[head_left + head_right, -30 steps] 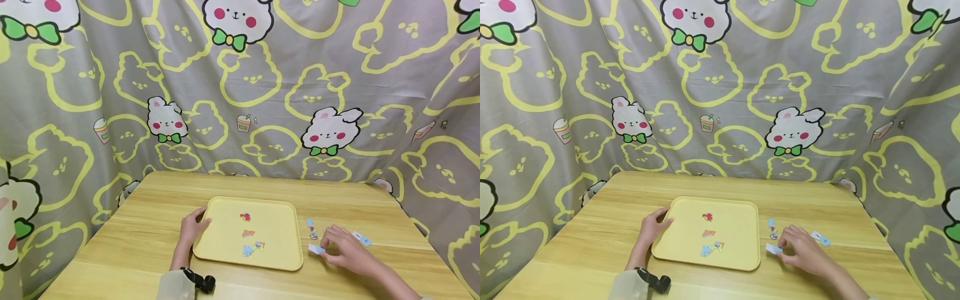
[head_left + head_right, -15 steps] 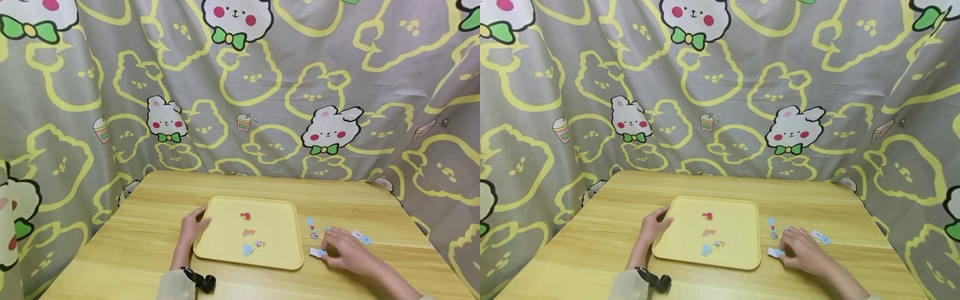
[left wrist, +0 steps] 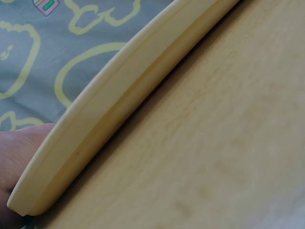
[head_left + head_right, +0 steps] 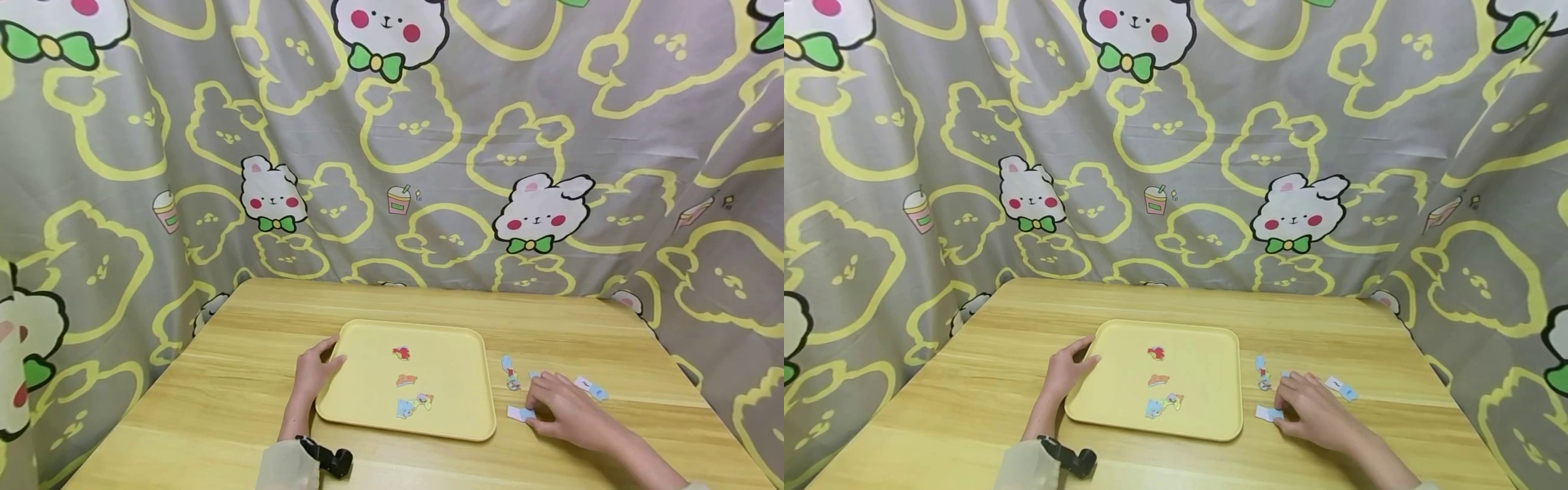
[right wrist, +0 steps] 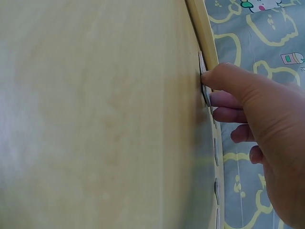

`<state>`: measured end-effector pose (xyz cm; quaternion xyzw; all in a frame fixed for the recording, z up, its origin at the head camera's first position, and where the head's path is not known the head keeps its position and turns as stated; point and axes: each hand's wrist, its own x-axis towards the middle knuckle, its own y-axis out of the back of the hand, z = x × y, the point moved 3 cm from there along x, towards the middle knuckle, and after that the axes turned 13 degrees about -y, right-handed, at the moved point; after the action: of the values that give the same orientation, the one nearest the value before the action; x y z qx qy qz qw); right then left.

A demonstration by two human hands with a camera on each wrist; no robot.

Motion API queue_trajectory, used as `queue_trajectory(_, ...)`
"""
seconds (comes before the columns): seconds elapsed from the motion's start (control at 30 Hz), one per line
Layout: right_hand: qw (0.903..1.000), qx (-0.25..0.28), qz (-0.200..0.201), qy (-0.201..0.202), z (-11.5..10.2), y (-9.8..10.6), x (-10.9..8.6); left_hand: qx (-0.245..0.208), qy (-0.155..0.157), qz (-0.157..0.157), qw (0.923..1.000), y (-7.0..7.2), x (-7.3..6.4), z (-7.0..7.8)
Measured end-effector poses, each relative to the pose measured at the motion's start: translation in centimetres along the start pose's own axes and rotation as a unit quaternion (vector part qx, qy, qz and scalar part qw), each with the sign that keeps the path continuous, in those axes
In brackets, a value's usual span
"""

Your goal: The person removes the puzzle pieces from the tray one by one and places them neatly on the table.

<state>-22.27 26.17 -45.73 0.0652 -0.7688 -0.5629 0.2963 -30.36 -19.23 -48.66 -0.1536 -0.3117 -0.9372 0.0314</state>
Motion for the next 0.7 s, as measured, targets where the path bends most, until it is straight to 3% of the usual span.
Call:
queue_trajectory(0.47, 0.9998, -0.007, 0.016, -0.01, 0.04, -0.04, -0.18, 0.001, 0.004, -0.001, 1.0, -0.03, -0.02, -0.05)
queue_trajectory(0.7, 0.9994, 0.021, 0.019, -0.02, -0.48, 0.04, 0.5, 0.007, -0.003, 0.008, 0.9999, 0.03, 0.03, 0.07)
